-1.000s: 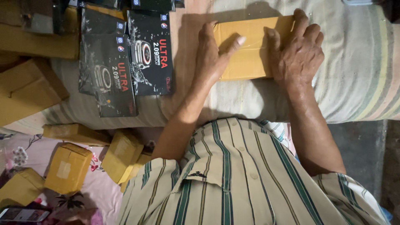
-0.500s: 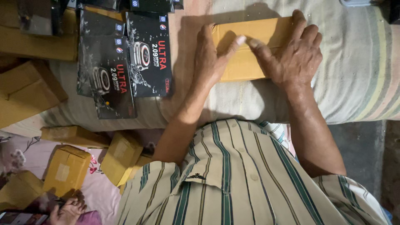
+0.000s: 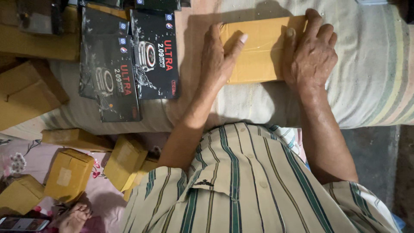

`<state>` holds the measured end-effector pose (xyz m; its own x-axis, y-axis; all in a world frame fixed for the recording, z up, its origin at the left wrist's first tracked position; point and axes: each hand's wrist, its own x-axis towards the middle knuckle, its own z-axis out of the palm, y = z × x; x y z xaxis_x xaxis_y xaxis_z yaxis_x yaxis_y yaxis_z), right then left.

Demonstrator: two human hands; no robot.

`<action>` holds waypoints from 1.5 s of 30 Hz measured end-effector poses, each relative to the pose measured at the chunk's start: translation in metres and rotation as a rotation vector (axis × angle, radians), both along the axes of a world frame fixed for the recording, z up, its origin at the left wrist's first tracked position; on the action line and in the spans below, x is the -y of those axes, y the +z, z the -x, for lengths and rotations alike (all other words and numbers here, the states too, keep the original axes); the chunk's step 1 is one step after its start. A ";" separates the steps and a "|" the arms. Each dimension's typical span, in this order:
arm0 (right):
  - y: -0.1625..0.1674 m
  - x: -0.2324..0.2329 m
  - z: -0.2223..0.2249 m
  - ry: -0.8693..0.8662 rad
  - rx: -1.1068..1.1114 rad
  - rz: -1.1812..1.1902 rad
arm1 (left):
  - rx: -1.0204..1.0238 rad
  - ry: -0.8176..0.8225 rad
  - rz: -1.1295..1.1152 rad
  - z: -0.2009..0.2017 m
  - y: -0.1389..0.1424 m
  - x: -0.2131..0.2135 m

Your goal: The person sits on the floor and opens small yellow cardboard shipping boxes by hand, tearing open the taped flaps. They pull black smartwatch product boxes out of each carton, set the opened cartons aside, and stack the product boxes in a pile.

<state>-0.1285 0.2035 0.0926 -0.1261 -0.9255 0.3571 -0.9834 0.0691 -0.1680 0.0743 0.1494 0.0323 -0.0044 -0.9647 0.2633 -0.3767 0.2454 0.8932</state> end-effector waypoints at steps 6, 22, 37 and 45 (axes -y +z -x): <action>0.003 -0.001 0.002 0.019 -0.002 0.026 | 0.003 0.008 0.018 0.003 -0.005 -0.001; 0.010 -0.025 0.018 -0.002 0.523 -0.037 | -0.507 -0.139 -0.069 -0.014 -0.013 -0.007; 0.062 -0.025 -0.151 0.752 1.659 -0.442 | -0.771 -0.112 -0.319 -0.005 -0.019 -0.004; 0.089 -0.067 -0.155 1.679 0.775 -0.646 | -0.643 -0.129 -0.128 0.033 0.007 0.024</action>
